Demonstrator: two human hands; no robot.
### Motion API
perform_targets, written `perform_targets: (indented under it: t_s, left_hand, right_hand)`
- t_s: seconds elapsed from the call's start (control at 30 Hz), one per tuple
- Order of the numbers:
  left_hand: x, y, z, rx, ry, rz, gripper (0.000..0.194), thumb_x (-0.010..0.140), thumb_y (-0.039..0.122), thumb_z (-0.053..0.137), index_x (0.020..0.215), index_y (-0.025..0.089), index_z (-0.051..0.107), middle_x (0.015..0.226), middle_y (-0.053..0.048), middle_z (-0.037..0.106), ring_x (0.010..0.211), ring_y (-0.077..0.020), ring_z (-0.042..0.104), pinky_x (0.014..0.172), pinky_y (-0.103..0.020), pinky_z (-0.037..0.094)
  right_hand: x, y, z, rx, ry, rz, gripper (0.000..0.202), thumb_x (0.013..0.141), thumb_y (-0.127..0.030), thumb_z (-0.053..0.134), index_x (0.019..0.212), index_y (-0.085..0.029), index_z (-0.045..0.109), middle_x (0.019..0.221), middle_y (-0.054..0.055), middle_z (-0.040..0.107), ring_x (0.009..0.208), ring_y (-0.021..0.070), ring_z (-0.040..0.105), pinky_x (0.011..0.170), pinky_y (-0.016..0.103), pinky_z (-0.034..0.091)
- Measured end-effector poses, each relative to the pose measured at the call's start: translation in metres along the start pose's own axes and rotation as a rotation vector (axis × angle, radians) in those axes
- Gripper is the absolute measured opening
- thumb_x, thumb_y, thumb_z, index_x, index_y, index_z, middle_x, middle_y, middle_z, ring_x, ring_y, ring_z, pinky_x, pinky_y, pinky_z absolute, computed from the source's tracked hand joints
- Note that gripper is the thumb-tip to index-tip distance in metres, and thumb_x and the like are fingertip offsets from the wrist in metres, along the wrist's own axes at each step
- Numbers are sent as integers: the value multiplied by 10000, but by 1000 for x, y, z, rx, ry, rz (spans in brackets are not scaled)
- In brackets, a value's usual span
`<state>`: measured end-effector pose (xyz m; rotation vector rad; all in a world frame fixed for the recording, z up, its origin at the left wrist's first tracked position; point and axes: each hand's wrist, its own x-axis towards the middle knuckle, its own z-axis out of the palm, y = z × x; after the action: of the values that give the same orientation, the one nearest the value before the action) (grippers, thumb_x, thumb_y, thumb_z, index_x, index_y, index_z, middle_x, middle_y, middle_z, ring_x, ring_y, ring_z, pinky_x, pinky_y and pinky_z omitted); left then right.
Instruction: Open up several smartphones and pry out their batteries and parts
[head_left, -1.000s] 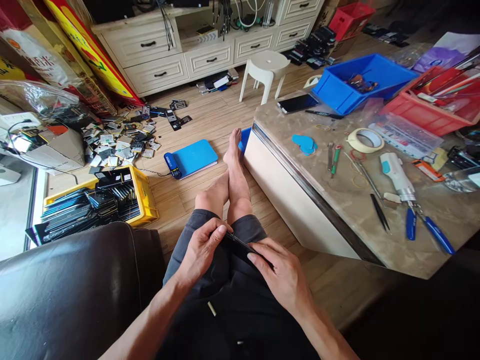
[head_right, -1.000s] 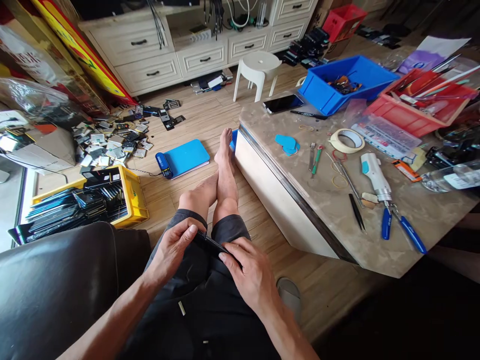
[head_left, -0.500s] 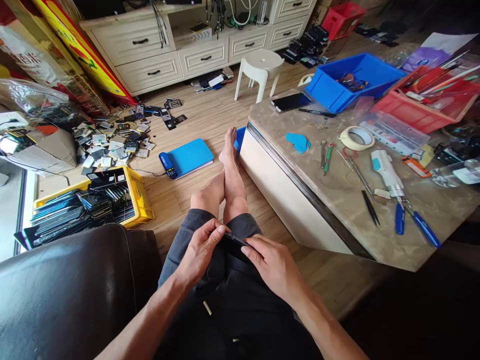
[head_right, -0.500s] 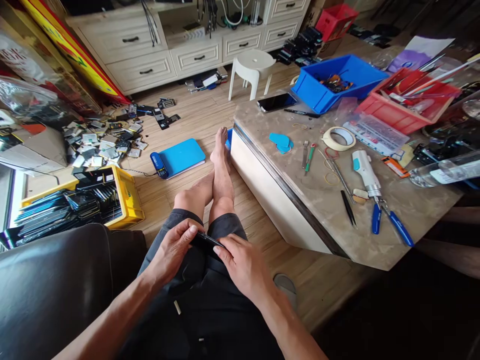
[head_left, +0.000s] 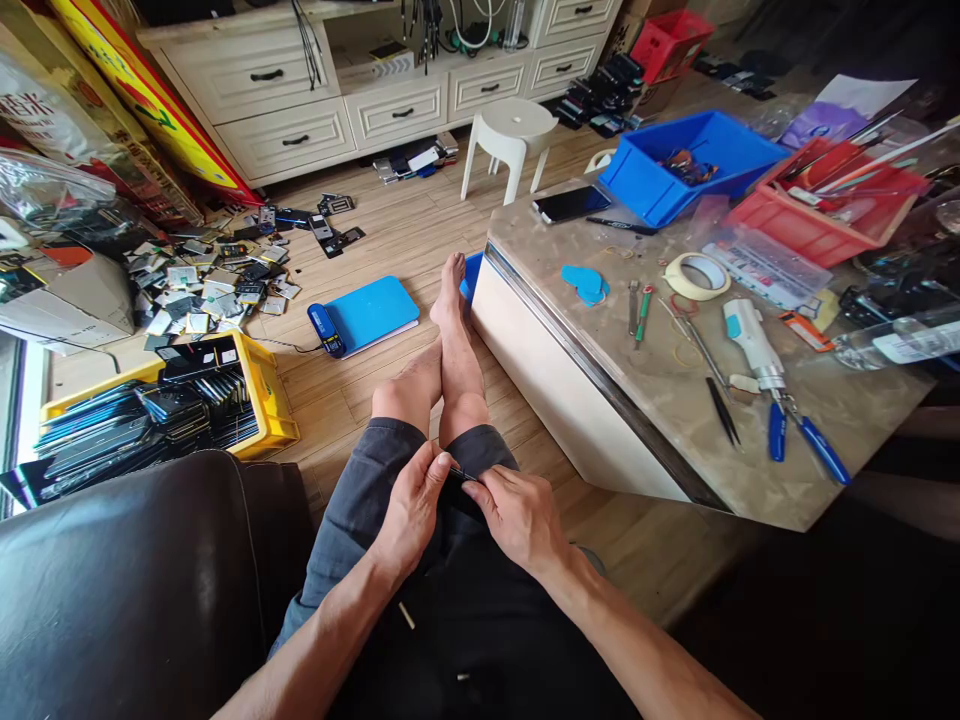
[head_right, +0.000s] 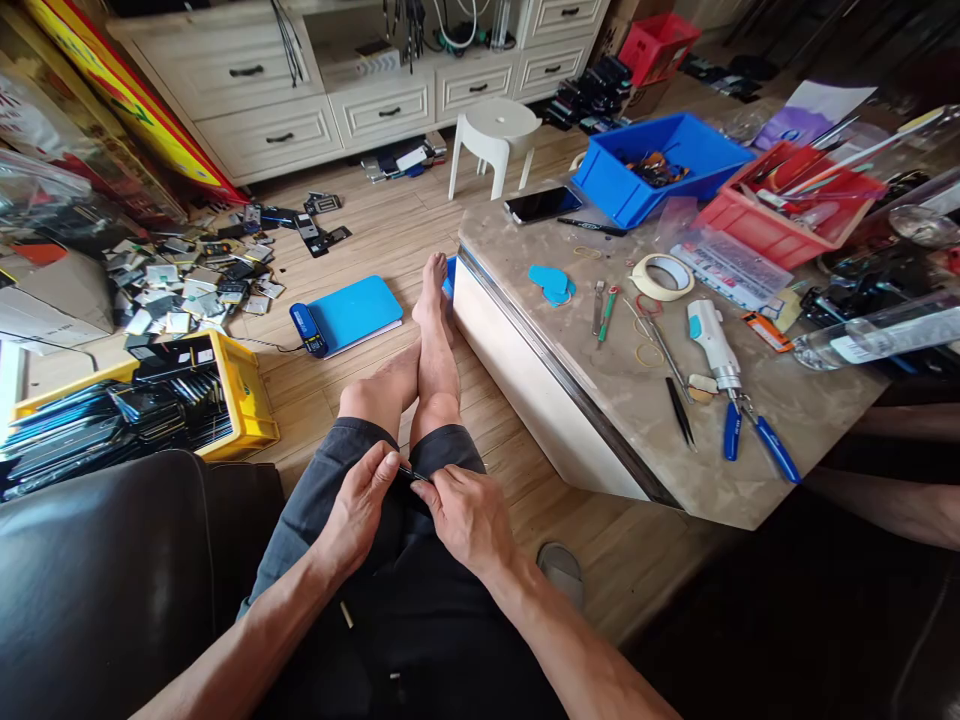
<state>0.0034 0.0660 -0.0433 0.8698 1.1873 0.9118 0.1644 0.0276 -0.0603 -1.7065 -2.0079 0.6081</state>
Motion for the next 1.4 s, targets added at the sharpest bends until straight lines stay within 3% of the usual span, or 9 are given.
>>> perform_targets:
  t_s: [0.13,0.27,0.4,0.5,0.67,1.0,1.13,1.27,1.4]
  left_hand:
    - [6,-7,-3,-60,53,-39,445,831,594,774,719,184,643,714,24,524,722,-144,419,686,-242,374]
    - [15,-9,-10,-153,152,-104,448,803,601,795,755,184,638,713,29,528,697,-127,435,644,-222,380]
    - [16,-5,-14,-265,221,-193,467,750,621,817,860,198,652,785,17,587,726,-141,531,647,-240,464]
    - [10,1,-9,-374,145,-317,479,712,582,864,912,189,678,860,-8,633,803,-172,601,676,-281,537]
    - [2,8,0,-372,1,-440,450,659,486,938,812,189,635,779,3,656,751,-170,634,700,-326,606]
    - [20,6,3,-298,145,-338,284,647,223,932,801,181,697,662,26,684,570,-140,660,532,-218,586]
    - [30,20,25,-368,85,-264,203,718,145,864,862,183,727,839,-17,774,779,-170,750,691,-237,654]
    - [29,20,69,-555,-16,-351,374,722,231,888,1066,183,749,1106,-95,797,1060,-300,757,876,-394,667]
    - [31,16,87,-570,6,-298,453,720,338,920,1115,199,747,1115,-70,795,1034,-283,759,853,-365,662]
  right_hand:
    - [11,-2,-1,15,-43,31,516,1107,-456,400,755,-203,681,711,53,704,633,164,630,606,291,343]
    - [7,-1,-10,183,-18,137,329,1074,-422,484,1019,-224,740,946,57,797,802,202,721,697,285,441]
    - [-9,9,-15,493,161,437,424,993,-594,560,958,-210,734,830,43,762,740,219,689,656,287,487]
    - [-15,13,-14,555,329,561,512,995,-663,489,852,-212,687,734,29,685,685,210,615,619,288,476]
    - [-15,12,-14,380,405,488,583,1068,-610,318,677,-246,551,616,31,597,594,194,537,565,300,412]
    - [-4,16,-17,225,473,360,668,1061,-644,201,617,-253,510,551,68,582,523,201,569,557,334,369]
    - [11,20,-15,264,625,533,658,1079,-607,200,663,-249,564,592,99,633,561,231,613,560,339,430]
    - [10,16,-11,475,691,729,711,1070,-649,184,762,-220,660,659,107,719,549,223,656,483,313,474]
    - [-14,47,-57,260,624,777,727,1031,-698,285,775,-185,733,708,109,752,644,238,702,576,311,556]
